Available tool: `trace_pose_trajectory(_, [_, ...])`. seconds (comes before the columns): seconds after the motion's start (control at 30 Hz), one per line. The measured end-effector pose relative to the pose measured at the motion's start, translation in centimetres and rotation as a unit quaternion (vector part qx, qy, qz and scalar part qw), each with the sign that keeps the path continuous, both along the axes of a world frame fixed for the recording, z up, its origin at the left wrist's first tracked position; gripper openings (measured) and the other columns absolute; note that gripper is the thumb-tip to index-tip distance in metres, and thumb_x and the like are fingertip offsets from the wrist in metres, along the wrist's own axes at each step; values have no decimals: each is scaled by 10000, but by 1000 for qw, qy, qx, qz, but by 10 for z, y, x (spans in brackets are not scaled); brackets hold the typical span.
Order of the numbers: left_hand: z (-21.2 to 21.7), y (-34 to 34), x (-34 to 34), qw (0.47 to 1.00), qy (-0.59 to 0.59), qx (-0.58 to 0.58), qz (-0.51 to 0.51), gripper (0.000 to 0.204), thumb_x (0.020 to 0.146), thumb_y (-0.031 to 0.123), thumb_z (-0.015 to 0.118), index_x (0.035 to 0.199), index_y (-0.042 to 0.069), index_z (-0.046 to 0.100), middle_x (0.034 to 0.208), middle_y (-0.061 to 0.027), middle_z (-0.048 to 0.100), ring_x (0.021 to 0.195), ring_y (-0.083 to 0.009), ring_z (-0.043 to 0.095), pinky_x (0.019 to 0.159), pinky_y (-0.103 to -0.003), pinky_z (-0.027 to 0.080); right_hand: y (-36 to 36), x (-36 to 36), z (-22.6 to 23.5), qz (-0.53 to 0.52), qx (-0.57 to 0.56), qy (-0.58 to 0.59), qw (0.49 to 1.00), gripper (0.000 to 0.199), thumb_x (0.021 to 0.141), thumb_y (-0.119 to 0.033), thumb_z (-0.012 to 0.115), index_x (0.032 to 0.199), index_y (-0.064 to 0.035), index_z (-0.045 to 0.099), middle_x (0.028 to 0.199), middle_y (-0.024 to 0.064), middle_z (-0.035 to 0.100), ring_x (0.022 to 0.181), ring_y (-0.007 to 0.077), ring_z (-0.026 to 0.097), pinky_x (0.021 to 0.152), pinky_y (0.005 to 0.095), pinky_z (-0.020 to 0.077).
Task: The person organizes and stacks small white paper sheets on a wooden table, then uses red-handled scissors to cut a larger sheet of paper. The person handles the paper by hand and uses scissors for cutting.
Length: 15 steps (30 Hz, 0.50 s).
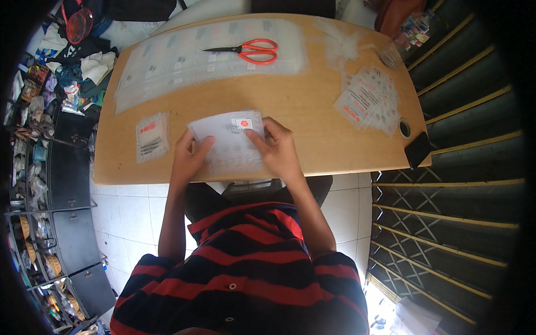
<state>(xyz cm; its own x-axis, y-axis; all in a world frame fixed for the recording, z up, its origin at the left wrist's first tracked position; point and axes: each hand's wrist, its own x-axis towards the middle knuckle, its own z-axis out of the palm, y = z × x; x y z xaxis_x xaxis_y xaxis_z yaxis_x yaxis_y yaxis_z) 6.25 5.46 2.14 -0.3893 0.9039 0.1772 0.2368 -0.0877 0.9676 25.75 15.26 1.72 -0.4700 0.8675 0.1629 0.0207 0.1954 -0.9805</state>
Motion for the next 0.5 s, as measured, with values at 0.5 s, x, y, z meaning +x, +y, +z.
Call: trace_pose_trajectory(0.5, [-25,-17,-1,941,304,-26,145,550,759,141,748,1264,90,537,1220,-137,542,1169,-341,456,1021,-473,311,89,99,-21,-310,277,-410,812,638,782,-322,760,1318,-58,537,1348,187,515,1255,412,448,1018,573,371])
